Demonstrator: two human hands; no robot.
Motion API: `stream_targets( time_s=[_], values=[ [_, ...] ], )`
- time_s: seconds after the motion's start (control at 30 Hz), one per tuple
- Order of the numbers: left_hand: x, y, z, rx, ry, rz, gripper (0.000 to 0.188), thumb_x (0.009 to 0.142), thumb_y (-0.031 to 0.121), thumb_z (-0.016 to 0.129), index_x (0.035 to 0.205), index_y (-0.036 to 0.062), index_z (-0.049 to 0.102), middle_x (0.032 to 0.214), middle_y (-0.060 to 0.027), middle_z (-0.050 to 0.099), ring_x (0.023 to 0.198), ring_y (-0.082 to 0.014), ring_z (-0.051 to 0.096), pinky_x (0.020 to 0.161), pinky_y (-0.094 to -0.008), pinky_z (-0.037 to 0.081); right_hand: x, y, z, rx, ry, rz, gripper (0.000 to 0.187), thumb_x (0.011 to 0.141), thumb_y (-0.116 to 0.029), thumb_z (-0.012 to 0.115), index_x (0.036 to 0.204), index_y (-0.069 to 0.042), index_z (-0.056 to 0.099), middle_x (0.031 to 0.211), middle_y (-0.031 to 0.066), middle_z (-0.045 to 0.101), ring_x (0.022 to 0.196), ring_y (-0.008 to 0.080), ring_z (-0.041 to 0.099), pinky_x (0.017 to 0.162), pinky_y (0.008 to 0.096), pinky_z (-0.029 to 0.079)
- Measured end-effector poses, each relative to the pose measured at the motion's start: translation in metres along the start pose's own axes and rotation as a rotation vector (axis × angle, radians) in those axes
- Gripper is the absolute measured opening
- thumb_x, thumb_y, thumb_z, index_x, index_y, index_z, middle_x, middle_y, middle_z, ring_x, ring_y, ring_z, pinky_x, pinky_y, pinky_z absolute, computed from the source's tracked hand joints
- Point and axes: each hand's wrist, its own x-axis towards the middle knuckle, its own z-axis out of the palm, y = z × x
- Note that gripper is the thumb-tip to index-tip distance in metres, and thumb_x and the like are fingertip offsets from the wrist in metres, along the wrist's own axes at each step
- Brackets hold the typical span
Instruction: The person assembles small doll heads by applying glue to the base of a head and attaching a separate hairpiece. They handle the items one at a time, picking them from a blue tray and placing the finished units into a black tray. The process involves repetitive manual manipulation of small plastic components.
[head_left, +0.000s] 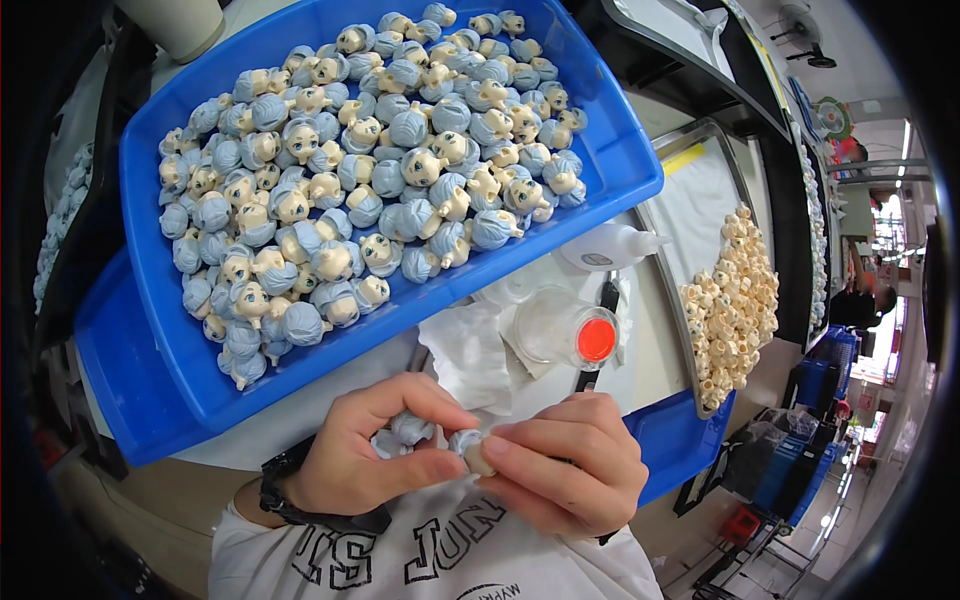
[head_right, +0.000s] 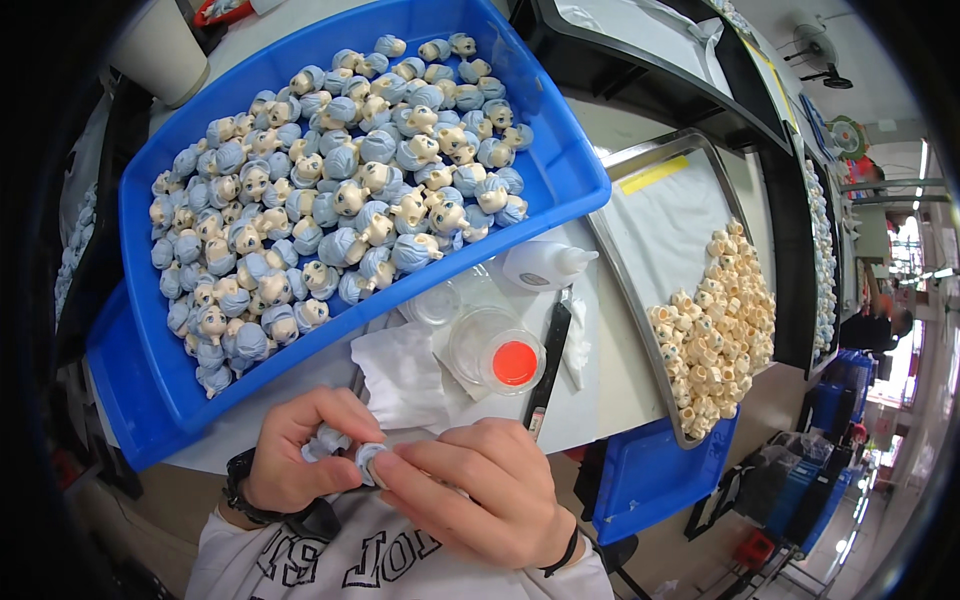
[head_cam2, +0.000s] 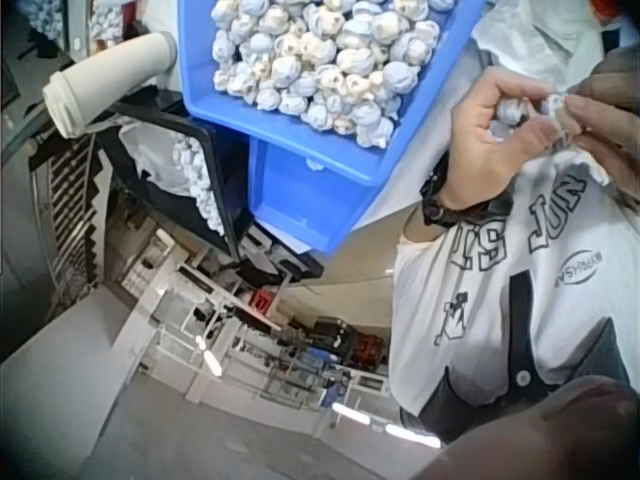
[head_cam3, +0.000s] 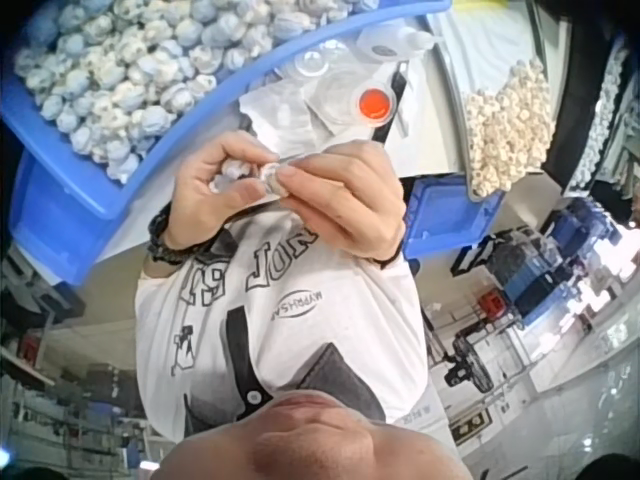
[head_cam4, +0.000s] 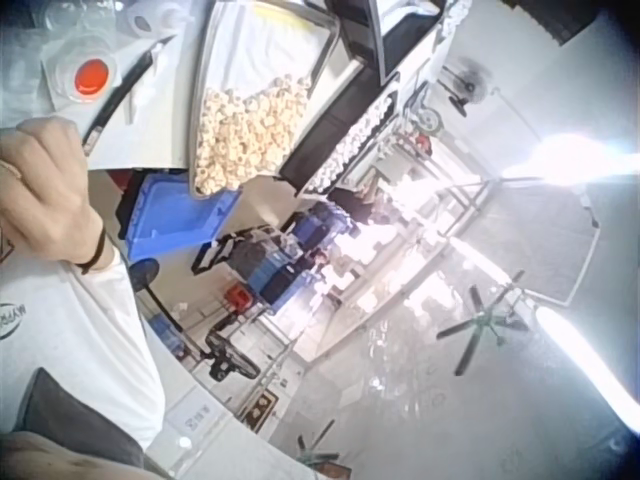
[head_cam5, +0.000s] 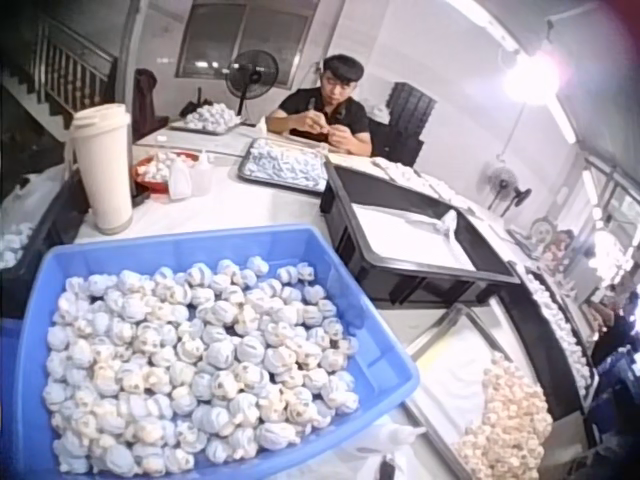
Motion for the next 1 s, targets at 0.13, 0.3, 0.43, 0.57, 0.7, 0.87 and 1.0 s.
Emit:
stream_targets(
  time_s=[0.13,0.3,0.43,0.57,0.7,0.87,1.0],
  values=[
    [-0.002,0.004,0.004,-0.137,0.029,-0.076,0.029,0.080,0.016,0.066,0.101,-0.0004,0.054,0.094,-0.0063,0.056,0.088,-0.0118,0.053,0.083,-0.0252,0.038,0.002,-0.001,0.000,0.040,-0.060,0.015,0.042,0.057,-0.027,0.077,0.088,-0.001,0.066,0.081,0.0065,0.061,0.064,0.0164,0.053,0.053,0.0248,0.038],
    [0.002,0.008,-0.004,0.343,-0.091,0.064,0.046,0.083,0.020,0.061,0.117,-0.0028,0.040,0.097,-0.0056,0.054,0.089,-0.0090,0.052,0.086,-0.0247,0.036,-0.001,-0.005,0.013,0.005,-0.029,0.064,0.043,0.060,-0.032,0.075,0.089,-0.002,0.065,0.083,0.0056,0.058,0.064,0.0169,0.054,0.054,0.0265,0.040],
    [-0.002,0.012,0.007,-0.062,-0.044,-0.156,0.049,0.084,0.025,0.061,0.118,-0.0017,0.039,0.093,-0.0047,0.055,0.086,-0.0074,0.050,0.082,-0.0230,0.037,-0.006,-0.008,0.018,-0.071,-0.001,0.042,0.040,0.060,-0.029,0.073,0.087,-0.002,0.064,0.083,0.0044,0.056,0.061,0.0165,0.053,0.050,0.0266,0.037],
    [-0.002,0.003,0.008,-0.035,-0.094,-0.115,0.042,0.081,0.032,0.064,0.106,0.0013,0.048,0.080,-0.0031,0.056,0.074,-0.0079,0.051,0.070,-0.0221,0.040,-0.007,-0.005,0.009,-0.105,0.017,-0.034,0.037,0.061,-0.029,0.072,0.084,-0.002,0.064,0.083,0.0039,0.056,0.060,0.0151,0.051,0.048,0.0252,0.033],
    [0.002,0.002,-0.007,0.148,-0.383,-0.088,0.038,0.078,0.036,0.066,0.091,0.0031,0.053,0.072,-0.0035,0.056,0.063,-0.0109,0.052,0.058,-0.0237,0.041,-0.003,-0.004,0.000,-0.168,0.023,-0.157,0.042,0.059,-0.035,0.075,0.085,-0.003,0.066,0.080,0.0037,0.056,0.060,0.0138,0.050,0.047,0.0250,0.031],
    [0.005,0.009,-0.003,0.175,-0.393,-0.077,0.035,0.079,0.035,0.065,0.086,0.0025,0.056,0.072,-0.0059,0.056,0.063,-0.0149,0.054,0.056,-0.0249,0.041,-0.005,-0.006,0.000,-0.081,-0.006,-0.122,0.038,0.067,-0.032,0.072,0.090,-0.003,0.066,0.082,0.0049,0.057,0.062,0.0156,0.051,0.048,0.0250,0.033],
    [-0.006,0.001,0.003,0.011,-0.151,-0.064,0.039,0.082,0.038,0.060,0.095,0.0018,0.057,0.072,-0.0077,0.057,0.059,-0.0156,0.054,0.053,-0.0249,0.041,0.002,0.004,-0.014,0.013,-0.003,-0.002,0.045,0.068,-0.038,0.069,0.093,-0.002,0.063,0.095,0.0125,0.057,0.078,0.0244,0.056,0.063,0.0299,0.043]
  ],
)
